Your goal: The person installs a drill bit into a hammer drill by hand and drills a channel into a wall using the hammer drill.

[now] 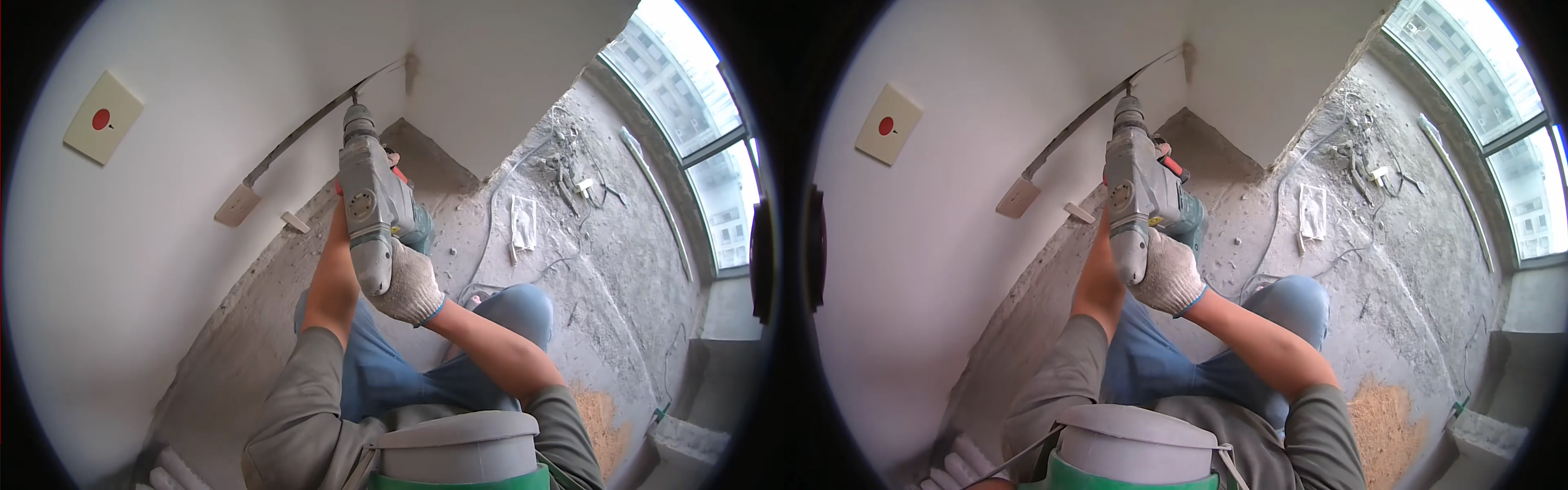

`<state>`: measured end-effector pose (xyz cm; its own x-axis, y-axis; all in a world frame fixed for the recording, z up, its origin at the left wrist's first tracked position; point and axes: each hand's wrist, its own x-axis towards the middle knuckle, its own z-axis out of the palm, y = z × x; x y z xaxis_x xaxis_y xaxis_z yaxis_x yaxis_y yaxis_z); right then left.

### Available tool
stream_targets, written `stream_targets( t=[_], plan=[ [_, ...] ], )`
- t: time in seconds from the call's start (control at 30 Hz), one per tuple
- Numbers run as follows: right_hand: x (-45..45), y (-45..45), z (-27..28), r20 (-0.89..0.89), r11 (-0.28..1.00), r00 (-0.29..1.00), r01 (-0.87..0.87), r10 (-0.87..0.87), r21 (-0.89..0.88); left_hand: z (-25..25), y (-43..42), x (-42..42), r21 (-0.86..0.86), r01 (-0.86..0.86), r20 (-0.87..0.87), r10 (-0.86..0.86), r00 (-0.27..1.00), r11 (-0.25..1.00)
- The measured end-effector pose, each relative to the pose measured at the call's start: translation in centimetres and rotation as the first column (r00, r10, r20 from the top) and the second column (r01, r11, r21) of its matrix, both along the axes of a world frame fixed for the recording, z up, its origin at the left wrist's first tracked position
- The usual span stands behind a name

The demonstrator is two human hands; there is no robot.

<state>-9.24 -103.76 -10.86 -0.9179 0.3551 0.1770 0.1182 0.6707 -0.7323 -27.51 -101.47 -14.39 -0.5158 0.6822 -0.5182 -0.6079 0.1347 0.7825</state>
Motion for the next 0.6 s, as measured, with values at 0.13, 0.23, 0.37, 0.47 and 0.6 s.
stream_targets(
  t=[0.13, 0.23, 0.37, 0.47, 0.6],
  plan=[
    [-0.1, -0.4, -1.2, 0.042, 0.997, 0.997, 0.055, -0.057, 0.044, -2.8, 1.8, -2.6, 0.034, 0.152, -0.292, -0.135, 0.947, 0.988],
    [1.1, 0.3, 1.5, 0.144, 0.974, 0.974, 0.193, -0.176, -0.117, -12.1, 7.5, -6.5, -0.332, 0.246, -0.735, -0.413, 0.537, 0.911],
    [3.1, -1.2, 0.2, 0.039, 0.986, 0.986, 0.166, -0.165, -0.028, -20.0, 12.8, -5.6, -0.371, 0.052, -0.928, -0.372, 0.013, 0.927],
    [4.8, -0.3, 0.7, 0.03, 0.991, 0.993, 0.112, -0.11, -0.075, -18.9, 10.5, -4.0, -0.215, 0.124, -0.976, -0.215, -0.012, 0.969],
    [4.5, 0.1, 1.4, 0.019, 0.995, 0.996, 0.093, -0.092, -0.023, -15.8, 7.6, -3.2, 0.014, 0.291, -0.906, -0.111, 0.409, 0.957]
  ],
)
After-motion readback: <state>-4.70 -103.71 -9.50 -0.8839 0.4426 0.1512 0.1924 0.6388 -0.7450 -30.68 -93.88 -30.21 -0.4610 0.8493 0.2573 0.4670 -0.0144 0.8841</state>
